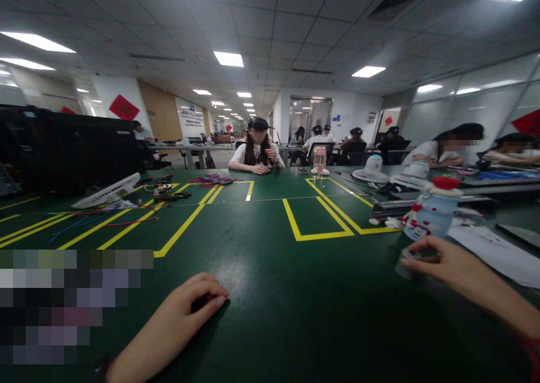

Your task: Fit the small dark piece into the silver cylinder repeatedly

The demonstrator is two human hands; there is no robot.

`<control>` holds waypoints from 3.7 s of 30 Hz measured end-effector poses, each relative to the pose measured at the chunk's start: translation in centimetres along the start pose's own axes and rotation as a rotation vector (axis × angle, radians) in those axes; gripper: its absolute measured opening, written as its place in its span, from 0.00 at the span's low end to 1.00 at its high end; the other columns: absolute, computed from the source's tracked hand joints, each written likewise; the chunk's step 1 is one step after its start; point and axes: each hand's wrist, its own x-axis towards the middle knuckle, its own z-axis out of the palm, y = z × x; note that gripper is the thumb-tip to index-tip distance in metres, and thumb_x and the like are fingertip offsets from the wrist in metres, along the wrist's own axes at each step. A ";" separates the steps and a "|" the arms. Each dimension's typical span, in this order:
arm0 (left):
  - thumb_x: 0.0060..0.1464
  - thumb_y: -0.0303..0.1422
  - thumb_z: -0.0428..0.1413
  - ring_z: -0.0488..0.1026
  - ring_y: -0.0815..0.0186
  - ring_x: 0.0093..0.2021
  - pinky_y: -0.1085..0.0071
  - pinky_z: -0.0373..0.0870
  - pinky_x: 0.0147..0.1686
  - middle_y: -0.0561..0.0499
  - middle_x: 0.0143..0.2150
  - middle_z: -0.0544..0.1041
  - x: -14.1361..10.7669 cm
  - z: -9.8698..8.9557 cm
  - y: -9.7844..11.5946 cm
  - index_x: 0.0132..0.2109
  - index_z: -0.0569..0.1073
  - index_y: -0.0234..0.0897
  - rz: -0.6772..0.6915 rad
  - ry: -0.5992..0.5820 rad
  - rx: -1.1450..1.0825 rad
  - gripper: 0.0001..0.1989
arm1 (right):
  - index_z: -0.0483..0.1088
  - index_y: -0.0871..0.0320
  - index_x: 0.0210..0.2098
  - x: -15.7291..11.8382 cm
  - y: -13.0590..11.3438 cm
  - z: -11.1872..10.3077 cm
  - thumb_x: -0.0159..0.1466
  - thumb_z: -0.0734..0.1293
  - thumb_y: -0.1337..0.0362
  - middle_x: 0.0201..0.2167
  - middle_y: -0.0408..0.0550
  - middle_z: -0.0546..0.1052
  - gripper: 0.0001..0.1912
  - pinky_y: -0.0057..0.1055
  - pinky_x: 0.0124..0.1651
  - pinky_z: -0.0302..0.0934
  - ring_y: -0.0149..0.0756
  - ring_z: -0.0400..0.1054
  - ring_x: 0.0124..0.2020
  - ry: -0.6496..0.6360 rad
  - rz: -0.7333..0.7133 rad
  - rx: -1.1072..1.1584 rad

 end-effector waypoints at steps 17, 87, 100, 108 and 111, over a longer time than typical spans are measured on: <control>0.59 0.39 0.51 0.72 0.60 0.44 0.66 0.67 0.47 0.51 0.42 0.75 0.3 0.3 -0.1 0.39 0.76 0.44 0.019 0.024 -0.016 0.11 | 0.64 0.58 0.47 -2.2 -6.0 1.7 0.56 0.64 0.46 0.43 0.52 0.72 0.27 0.35 0.41 0.63 0.39 0.69 0.41 -0.034 -0.065 0.115; 0.57 0.45 0.50 0.74 0.58 0.43 0.66 0.68 0.43 0.51 0.41 0.78 0.3 0.2 1.4 0.41 0.76 0.41 -0.156 0.113 -0.151 0.15 | 0.59 0.56 0.55 -2.9 -6.2 3.8 0.56 0.64 0.45 0.47 0.51 0.71 0.32 0.36 0.43 0.64 0.41 0.68 0.42 0.071 -0.056 0.136; 0.57 0.45 0.49 0.74 0.57 0.42 0.63 0.68 0.43 0.50 0.40 0.78 0.3 0.0 2.1 0.40 0.76 0.40 -0.135 0.111 -0.150 0.16 | 0.62 0.58 0.52 -1.6 -2.9 3.1 0.53 0.64 0.46 0.44 0.57 0.73 0.33 0.40 0.37 0.65 0.46 0.70 0.39 0.115 0.024 0.083; 0.57 0.43 0.49 0.74 0.58 0.42 0.65 0.68 0.43 0.50 0.40 0.78 0.3 0.2 2.2 0.40 0.77 0.40 -0.137 0.115 -0.140 0.16 | 0.62 0.62 0.53 -1.5 -3.0 4.0 0.53 0.64 0.45 0.49 0.60 0.70 0.36 0.47 0.47 0.60 0.53 0.66 0.47 0.167 -0.075 -0.192; 0.57 0.43 0.50 0.74 0.58 0.42 0.65 0.68 0.42 0.50 0.40 0.78 0.3 0.3 2.4 0.40 0.77 0.40 -0.142 0.117 -0.117 0.15 | 0.62 0.59 0.55 -3.3 -7.3 4.3 0.55 0.63 0.45 0.53 0.58 0.66 0.34 0.51 0.53 0.54 0.54 0.59 0.54 0.271 -0.327 -0.275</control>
